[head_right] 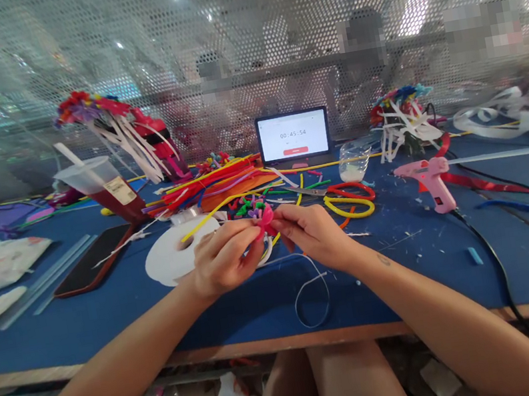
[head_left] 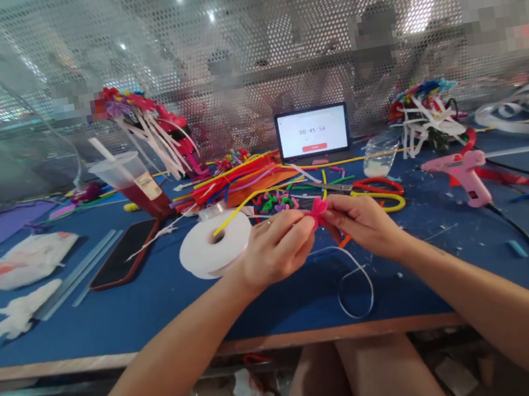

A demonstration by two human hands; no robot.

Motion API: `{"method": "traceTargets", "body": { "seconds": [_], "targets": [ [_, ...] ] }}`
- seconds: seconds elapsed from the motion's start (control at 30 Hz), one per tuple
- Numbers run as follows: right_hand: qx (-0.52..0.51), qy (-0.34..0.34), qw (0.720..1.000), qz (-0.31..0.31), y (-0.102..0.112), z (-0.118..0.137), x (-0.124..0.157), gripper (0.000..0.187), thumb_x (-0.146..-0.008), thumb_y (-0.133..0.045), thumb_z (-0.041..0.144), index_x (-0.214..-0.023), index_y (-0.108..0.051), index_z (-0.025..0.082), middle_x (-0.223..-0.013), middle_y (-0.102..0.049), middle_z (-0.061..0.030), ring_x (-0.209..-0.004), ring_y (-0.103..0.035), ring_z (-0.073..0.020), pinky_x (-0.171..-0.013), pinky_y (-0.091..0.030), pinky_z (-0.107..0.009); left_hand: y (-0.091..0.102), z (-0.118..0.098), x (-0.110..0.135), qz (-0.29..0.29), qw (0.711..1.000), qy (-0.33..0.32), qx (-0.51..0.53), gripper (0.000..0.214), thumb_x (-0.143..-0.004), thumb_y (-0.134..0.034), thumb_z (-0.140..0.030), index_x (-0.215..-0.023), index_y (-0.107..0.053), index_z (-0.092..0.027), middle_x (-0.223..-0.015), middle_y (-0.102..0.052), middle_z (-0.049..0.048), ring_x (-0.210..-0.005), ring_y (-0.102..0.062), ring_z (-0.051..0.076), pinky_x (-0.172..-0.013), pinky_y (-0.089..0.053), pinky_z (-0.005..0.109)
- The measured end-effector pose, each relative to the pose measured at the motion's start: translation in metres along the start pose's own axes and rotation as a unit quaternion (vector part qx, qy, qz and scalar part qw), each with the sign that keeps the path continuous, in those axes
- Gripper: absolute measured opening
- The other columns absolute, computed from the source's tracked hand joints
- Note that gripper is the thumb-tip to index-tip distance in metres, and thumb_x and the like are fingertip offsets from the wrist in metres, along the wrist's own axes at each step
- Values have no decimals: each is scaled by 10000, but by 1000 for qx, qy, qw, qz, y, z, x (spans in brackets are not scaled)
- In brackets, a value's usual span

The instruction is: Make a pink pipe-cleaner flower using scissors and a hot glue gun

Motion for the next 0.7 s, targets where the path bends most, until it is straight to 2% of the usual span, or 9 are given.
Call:
{"method": "traceTargets", "body": {
  "seconds": [0.13,0.3,0.53,0.7],
  "targets": [
    [-6,0,1000,2,0,0,0,284,-925,-412,317,-692,-500,179,-538,-542,39,-504,-481,-74,-519,-364,-193,-1,2,-1,0,998,42,47,190,-758,-599,-107,-931,-563,-178,-853,-642,38,-770,-626,123,-661,-522,214],
    [-16,-8,1000,4,-1,-1,0,285,-927,-410,326,-702,-503,178,-537,-543,40,-501,-484,-74,-522,-375,-193,0,1,-7,-10,992,84,98,151,-746,-600,-85,-846,-544,-184,-836,-606,42,-773,-597,127,-692,-526,246],
    [-1,0,1000,-5,-1,1,1,289,-931,-398,314,-702,-509,176,-542,-550,38,-503,-494,-70,-524,-380,-182,0,1,-9,-12,991,90,104,145,-740,-603,-63,-809,-536,-172,-833,-606,44,-757,-590,120,-685,-522,243],
    [47,29,998,-32,-2,2,2,190,-880,-480,325,-846,-582,169,-579,-552,33,-488,-460,-69,-475,-346,-181,-1,3,-8,-5,991,92,100,133,-752,-588,-69,-814,-538,-176,-842,-610,43,-760,-593,117,-670,-521,237]
  ]
}}
Point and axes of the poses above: each hand's wrist, its own x-axis away from the middle knuckle, its own y-axis out of the back of the hand, z = x × y, the point moved 4 cm from there along -x, towards the middle knuckle
